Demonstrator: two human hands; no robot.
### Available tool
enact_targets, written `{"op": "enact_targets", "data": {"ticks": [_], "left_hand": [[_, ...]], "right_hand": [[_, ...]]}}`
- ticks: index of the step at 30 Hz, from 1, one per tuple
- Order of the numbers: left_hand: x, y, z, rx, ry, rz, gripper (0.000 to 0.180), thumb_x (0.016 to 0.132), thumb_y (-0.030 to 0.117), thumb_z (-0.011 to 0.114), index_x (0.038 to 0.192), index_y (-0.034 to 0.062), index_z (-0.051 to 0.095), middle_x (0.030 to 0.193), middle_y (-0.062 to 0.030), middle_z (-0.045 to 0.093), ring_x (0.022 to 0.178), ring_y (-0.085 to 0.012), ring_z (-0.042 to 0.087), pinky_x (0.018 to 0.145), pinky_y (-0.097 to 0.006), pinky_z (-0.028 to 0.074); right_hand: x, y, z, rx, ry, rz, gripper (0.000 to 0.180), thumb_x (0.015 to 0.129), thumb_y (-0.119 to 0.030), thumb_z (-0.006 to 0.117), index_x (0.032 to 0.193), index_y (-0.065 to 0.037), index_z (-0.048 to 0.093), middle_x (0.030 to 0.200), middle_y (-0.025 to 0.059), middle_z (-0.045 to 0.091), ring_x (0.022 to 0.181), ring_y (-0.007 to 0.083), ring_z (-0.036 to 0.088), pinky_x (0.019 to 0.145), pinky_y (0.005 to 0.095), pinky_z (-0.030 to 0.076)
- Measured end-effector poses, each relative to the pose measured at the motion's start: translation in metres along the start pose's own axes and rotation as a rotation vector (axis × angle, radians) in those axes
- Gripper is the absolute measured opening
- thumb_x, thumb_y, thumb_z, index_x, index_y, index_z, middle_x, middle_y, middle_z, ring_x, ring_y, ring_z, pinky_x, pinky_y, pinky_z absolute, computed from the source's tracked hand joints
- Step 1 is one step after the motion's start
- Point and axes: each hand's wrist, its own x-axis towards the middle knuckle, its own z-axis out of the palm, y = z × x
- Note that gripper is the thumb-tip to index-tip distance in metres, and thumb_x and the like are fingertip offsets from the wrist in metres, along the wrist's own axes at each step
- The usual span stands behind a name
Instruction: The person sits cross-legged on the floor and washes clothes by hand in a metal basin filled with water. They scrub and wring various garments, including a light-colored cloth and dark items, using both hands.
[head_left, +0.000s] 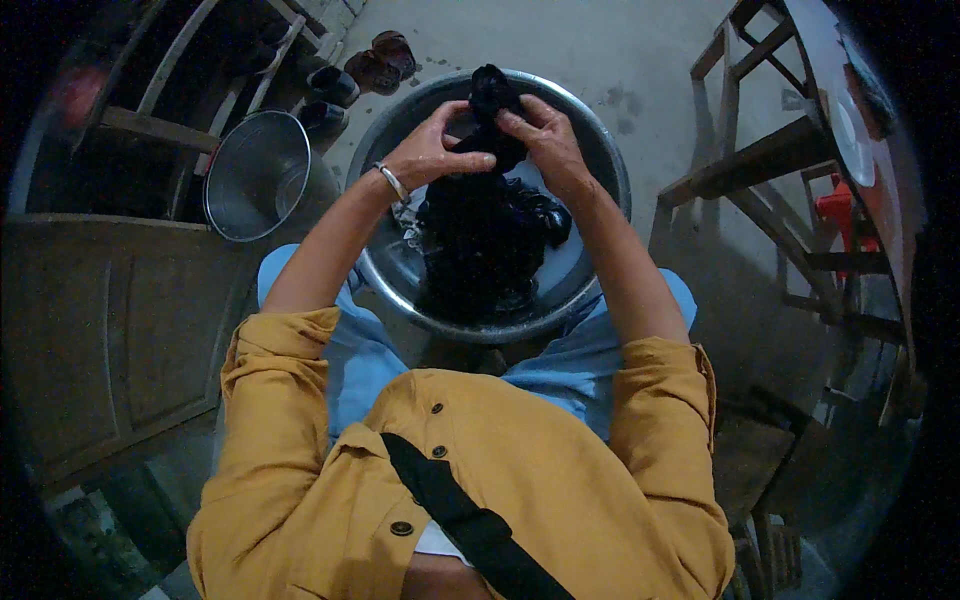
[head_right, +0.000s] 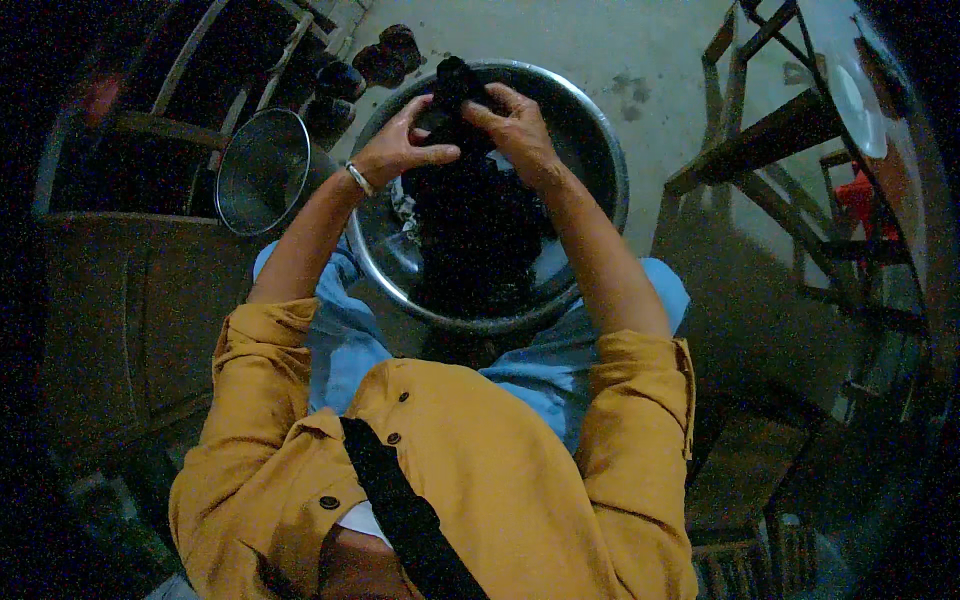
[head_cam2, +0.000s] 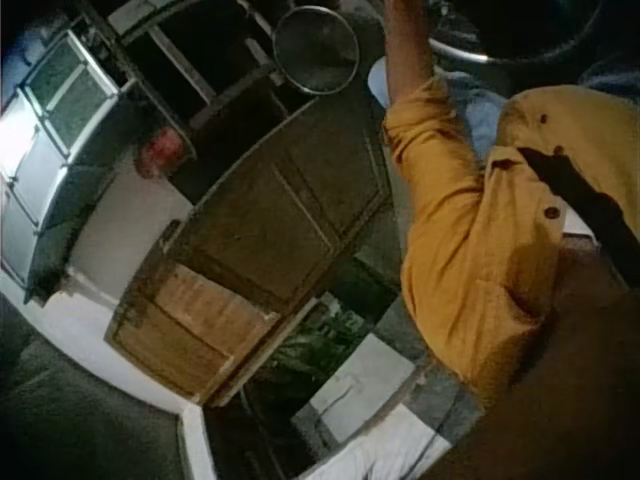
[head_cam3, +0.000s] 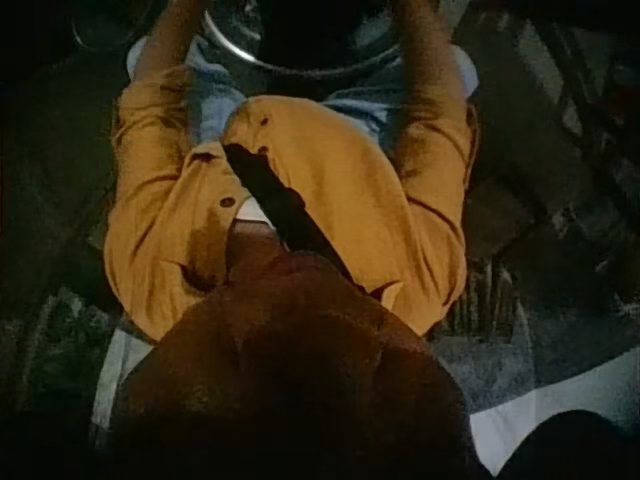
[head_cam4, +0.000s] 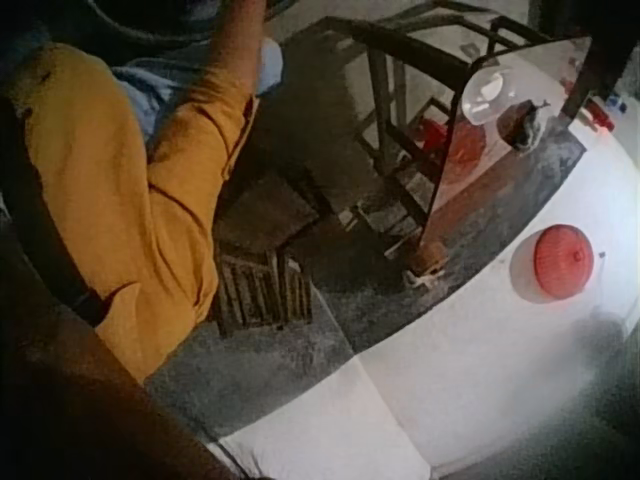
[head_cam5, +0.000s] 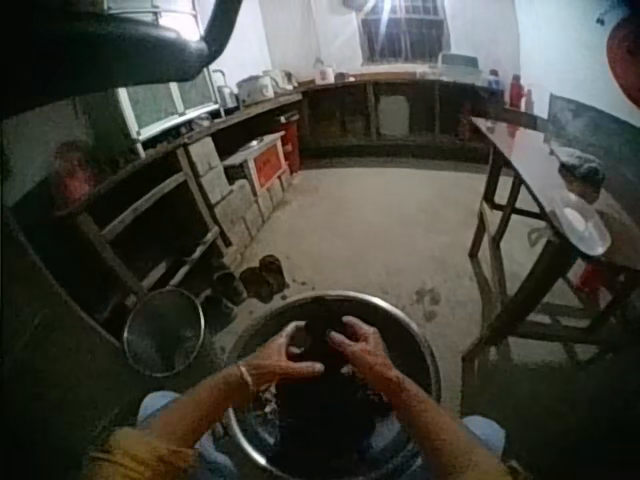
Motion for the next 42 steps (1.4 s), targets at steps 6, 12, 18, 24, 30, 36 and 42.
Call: {"op": "enact_targets", "data": {"ticks": [6,12,18,24,30,36,42], "left_hand": [[0.010,-0.084,-0.036,0.330,0.138,0.318,0.024,0.076,0.019,0.059,0.094,0.0032,0.057,0.076,-0.0035,0.057,0.075,-0.0147,0.053,0.071,-0.028,0.042],[0.017,-0.108,-0.022,-0.031,0.591,-0.047,0.026,0.079,0.025,0.052,0.098,0.0066,0.053,0.085,-0.0051,0.054,0.082,-0.0206,0.052,0.079,-0.031,0.040],[0.026,-0.146,0.046,-1.418,0.106,-0.150,0.044,0.080,0.051,0.047,0.099,0.0123,0.055,0.082,-0.0046,0.059,0.075,-0.0199,0.055,0.070,-0.037,0.047],[0.023,-0.065,0.010,-1.535,-0.076,-0.206,0.047,0.080,0.047,0.049,0.100,0.0052,0.057,0.092,-0.0094,0.062,0.083,-0.0241,0.060,0.073,-0.038,0.050],[0.023,-0.121,0.002,-1.325,0.244,-0.290,0.023,0.072,0.031,0.053,0.072,0.0086,0.055,0.075,-0.0068,0.059,0.069,-0.0199,0.059,0.060,-0.031,0.050],[0.057,-0.204,0.016,-0.899,0.198,-0.170,0.014,0.067,0.022,0.050,0.061,0.0103,0.046,0.071,-0.0056,0.055,0.065,-0.0204,0.055,0.065,-0.034,0.049],[0.017,-0.110,0.019,-1.044,0.099,-0.106,0.011,0.067,0.019,0.047,0.062,0.0105,0.047,0.071,-0.0043,0.053,0.067,-0.0184,0.053,0.071,-0.034,0.048]], "right_hand": [[0.023,0.037,-0.017,0.270,0.362,-0.004,0.068,0.066,-0.021,0.073,0.118,0.007,0.038,0.111,0.0189,0.049,0.093,0.0219,0.053,0.077,0.0306,0.045],[0.009,0.028,0.009,-0.155,0.396,-0.141,0.034,0.073,-0.015,0.067,0.101,-0.002,0.053,0.094,0.0095,0.059,0.084,0.0184,0.055,0.077,0.0304,0.045],[-0.020,0.025,0.073,-0.689,-0.051,-0.337,0.050,0.072,-0.027,0.064,0.114,-0.005,0.046,0.107,0.0115,0.052,0.099,0.0253,0.048,0.089,0.0353,0.036],[-0.053,-0.047,0.074,-0.759,0.051,-0.398,0.034,0.072,-0.013,0.062,0.104,-0.006,0.053,0.098,0.0141,0.057,0.085,0.0285,0.056,0.073,0.0366,0.046],[-0.094,-0.193,-0.009,-1.350,0.643,-0.680,0.010,0.080,-0.008,0.057,0.089,-0.006,0.061,0.082,0.0080,0.061,0.072,0.0160,0.060,0.062,0.0256,0.049],[-0.115,-0.307,-0.132,-1.654,0.635,-0.135,0.017,0.074,-0.006,0.059,0.088,0.003,0.060,0.079,0.0131,0.062,0.075,0.0220,0.060,0.068,0.0305,0.047],[-0.109,-0.308,-0.167,-1.624,0.391,0.220,0.038,0.068,-0.016,0.065,0.103,-0.001,0.057,0.091,0.0126,0.060,0.078,0.0206,0.058,0.071,0.0307,0.046]]}}
